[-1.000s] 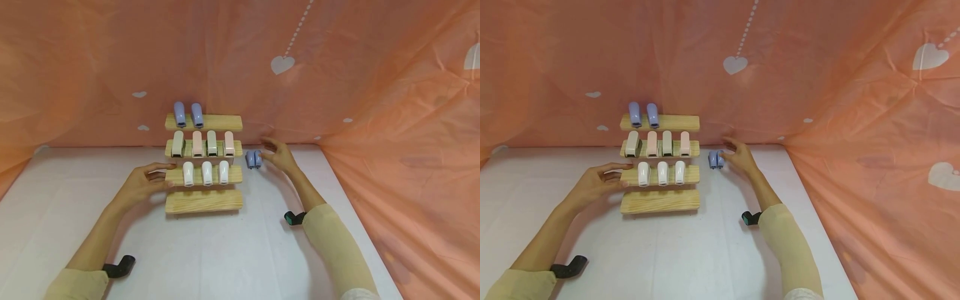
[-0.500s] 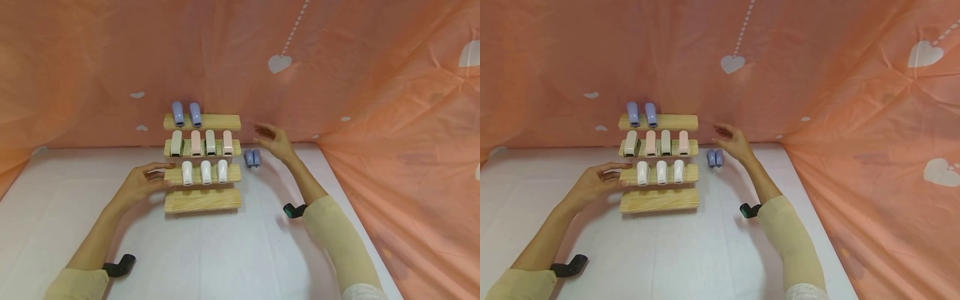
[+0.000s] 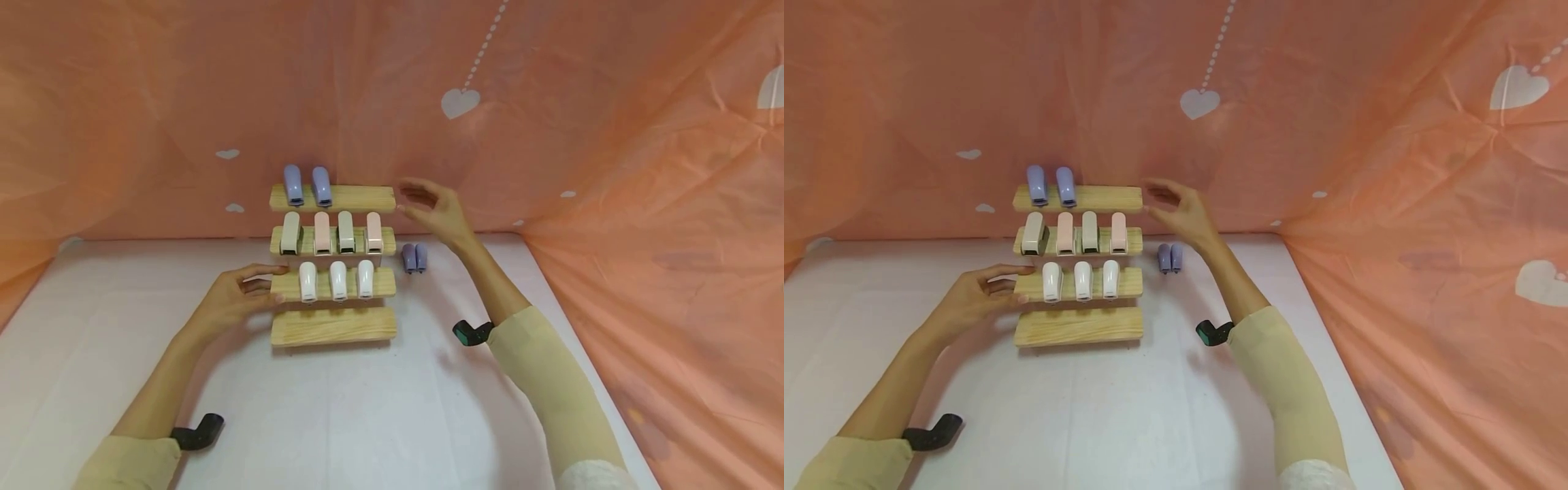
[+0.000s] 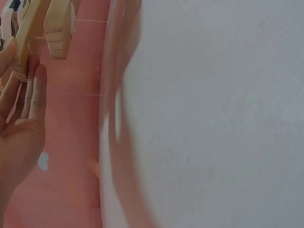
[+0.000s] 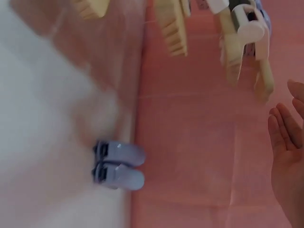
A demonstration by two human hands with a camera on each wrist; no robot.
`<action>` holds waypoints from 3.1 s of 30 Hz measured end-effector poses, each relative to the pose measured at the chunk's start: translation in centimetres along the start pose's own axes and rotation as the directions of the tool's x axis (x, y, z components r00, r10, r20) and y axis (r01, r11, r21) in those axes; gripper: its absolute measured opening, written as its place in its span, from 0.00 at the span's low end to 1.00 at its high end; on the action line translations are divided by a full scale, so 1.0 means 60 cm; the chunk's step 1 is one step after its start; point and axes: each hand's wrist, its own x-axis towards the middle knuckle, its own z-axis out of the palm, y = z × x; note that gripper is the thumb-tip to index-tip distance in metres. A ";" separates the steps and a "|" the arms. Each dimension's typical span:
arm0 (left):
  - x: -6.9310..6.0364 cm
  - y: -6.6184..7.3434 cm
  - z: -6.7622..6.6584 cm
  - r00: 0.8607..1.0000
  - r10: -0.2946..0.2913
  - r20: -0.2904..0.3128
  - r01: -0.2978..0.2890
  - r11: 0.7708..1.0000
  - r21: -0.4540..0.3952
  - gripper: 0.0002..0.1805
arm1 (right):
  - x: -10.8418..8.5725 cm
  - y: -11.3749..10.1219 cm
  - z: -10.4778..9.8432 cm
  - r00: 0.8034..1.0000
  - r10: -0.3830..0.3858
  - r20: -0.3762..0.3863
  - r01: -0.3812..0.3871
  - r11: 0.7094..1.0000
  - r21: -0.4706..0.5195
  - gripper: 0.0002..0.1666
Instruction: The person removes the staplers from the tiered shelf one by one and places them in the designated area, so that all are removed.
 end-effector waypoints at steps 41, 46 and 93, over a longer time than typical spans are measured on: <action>-0.012 0.004 0.001 1.000 -0.011 0.028 0.012 0.999 -0.038 0.30 | 0.105 -0.011 0.118 0.948 0.120 0.294 -0.103 0.992 -0.073 0.41; -0.013 0.004 0.001 1.000 -0.013 0.027 0.014 0.999 -0.036 0.30 | 0.112 -0.013 0.122 0.944 0.125 0.307 -0.074 0.982 -0.173 0.42; -0.007 0.009 0.004 1.000 -0.021 0.019 0.021 0.999 -0.024 0.30 | 0.042 0.029 -0.012 0.994 0.085 0.071 -0.081 0.995 -0.062 0.36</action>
